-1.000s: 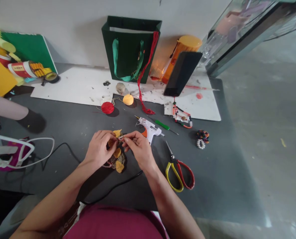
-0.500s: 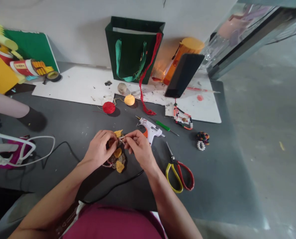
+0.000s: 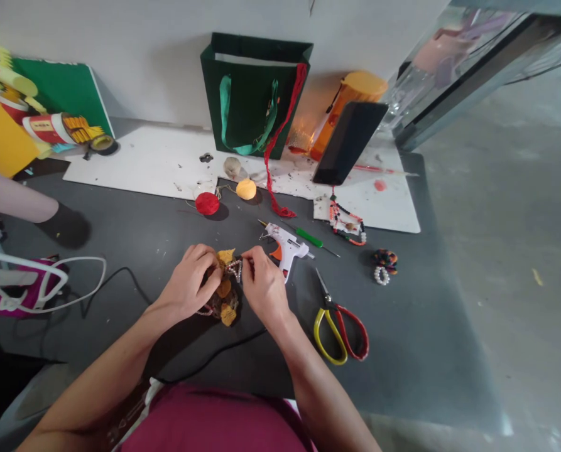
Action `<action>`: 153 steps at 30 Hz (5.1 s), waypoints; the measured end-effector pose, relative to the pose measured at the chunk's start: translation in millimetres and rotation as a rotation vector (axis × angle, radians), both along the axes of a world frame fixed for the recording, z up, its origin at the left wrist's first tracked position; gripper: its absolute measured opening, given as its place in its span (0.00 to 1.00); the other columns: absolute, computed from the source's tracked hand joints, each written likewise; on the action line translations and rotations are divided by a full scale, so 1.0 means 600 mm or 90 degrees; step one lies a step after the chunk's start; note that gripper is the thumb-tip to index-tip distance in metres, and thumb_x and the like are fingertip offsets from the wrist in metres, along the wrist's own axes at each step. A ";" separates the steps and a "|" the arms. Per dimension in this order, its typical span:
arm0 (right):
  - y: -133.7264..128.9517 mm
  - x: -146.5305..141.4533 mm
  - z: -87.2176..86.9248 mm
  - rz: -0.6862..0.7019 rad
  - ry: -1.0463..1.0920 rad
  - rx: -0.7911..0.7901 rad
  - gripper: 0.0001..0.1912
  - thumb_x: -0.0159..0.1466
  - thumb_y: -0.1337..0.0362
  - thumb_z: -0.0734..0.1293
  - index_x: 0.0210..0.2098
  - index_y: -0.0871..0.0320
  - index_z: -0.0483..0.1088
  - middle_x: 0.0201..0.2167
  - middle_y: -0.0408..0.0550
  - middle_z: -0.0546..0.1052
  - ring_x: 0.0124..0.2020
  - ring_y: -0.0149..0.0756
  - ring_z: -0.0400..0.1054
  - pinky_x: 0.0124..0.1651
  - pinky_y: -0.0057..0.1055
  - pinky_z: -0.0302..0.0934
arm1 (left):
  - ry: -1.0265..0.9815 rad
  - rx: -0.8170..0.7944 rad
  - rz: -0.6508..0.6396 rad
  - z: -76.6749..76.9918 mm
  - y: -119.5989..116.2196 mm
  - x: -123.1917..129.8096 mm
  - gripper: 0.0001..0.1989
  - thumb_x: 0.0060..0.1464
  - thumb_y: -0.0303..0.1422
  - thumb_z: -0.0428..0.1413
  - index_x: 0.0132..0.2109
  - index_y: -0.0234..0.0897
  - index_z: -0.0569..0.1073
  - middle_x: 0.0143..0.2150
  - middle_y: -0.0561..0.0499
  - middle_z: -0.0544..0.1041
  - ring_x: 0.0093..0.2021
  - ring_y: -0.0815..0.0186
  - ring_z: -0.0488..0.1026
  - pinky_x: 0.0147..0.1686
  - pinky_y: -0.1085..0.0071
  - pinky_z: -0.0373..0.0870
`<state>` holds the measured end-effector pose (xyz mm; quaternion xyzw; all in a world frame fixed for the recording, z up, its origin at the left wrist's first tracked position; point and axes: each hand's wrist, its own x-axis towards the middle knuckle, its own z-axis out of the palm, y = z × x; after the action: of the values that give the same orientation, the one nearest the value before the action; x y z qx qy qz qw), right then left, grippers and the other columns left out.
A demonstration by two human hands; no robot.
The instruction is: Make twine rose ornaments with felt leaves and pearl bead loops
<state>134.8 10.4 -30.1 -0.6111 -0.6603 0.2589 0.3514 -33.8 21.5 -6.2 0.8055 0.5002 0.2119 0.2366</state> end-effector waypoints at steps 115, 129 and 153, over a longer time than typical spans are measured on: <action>0.000 0.002 0.012 0.168 0.103 0.035 0.06 0.61 0.71 0.64 0.32 0.57 0.73 0.36 0.50 0.73 0.34 0.36 0.68 0.32 0.31 0.64 | -0.352 -0.352 0.042 -0.006 0.009 -0.009 0.05 0.53 0.31 0.57 0.33 0.33 0.74 0.30 0.49 0.78 0.29 0.69 0.73 0.30 0.73 0.70; -0.007 0.017 0.025 0.235 0.085 0.020 0.05 0.63 0.69 0.64 0.31 0.56 0.69 0.36 0.48 0.71 0.36 0.36 0.68 0.37 0.32 0.64 | -0.376 -0.334 0.120 -0.016 0.012 -0.007 0.03 0.48 0.27 0.58 0.33 0.34 0.75 0.29 0.52 0.76 0.28 0.69 0.72 0.31 0.71 0.69; 0.009 -0.007 -0.001 0.089 0.206 -0.089 0.08 0.58 0.66 0.62 0.34 0.58 0.73 0.28 0.45 0.75 0.29 0.33 0.68 0.31 0.28 0.62 | -0.208 0.204 -0.056 -0.052 0.012 -0.005 0.10 0.60 0.24 0.52 0.47 0.39 0.71 0.40 0.50 0.80 0.39 0.70 0.76 0.41 0.72 0.72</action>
<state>130.6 16.0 -30.6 -0.5370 -0.6164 0.4228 0.3910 -36.9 28.7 -37.5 0.8086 0.3798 0.4060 0.1926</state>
